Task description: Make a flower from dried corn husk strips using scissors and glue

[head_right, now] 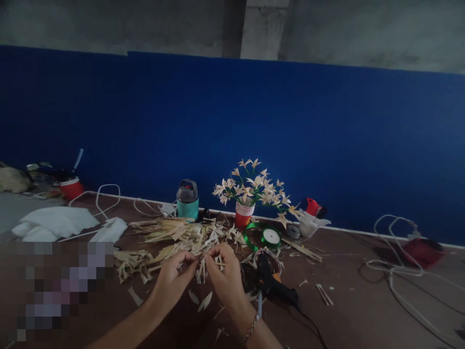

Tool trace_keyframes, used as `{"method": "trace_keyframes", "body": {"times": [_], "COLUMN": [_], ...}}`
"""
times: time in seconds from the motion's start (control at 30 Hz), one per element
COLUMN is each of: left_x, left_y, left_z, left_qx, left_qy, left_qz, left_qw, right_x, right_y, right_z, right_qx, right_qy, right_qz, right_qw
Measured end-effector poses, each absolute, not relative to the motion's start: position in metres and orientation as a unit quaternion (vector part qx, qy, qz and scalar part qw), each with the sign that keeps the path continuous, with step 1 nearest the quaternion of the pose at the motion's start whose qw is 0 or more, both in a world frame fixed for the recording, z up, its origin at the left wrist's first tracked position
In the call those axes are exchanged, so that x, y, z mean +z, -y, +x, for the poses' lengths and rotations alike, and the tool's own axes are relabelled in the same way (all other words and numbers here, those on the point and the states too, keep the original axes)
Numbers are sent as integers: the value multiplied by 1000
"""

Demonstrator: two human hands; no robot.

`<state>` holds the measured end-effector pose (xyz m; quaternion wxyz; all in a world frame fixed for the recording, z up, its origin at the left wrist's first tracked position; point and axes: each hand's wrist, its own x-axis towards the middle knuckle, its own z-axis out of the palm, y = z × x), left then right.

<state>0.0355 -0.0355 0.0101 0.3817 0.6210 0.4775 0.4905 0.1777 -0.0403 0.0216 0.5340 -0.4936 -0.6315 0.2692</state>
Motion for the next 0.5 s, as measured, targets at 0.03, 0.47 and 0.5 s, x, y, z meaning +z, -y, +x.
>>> {"method": "trace_keyframes", "body": {"times": [0.03, 0.47, 0.5], "left_x": [10, 8, 7], "left_y": [36, 36, 36], "left_z": [35, 33, 33], "left_qx": [490, 473, 472], "left_qy": [-479, -487, -486], "left_qz": [629, 705, 708], "left_qw": [367, 207, 200], "right_x": [21, 20, 20], "right_y": [40, 43, 43], "right_z": [177, 174, 174], "right_qx": [268, 209, 205], "right_qy": [630, 643, 645], "right_qz": [-496, -520, -522], "right_qw": [534, 522, 520]}}
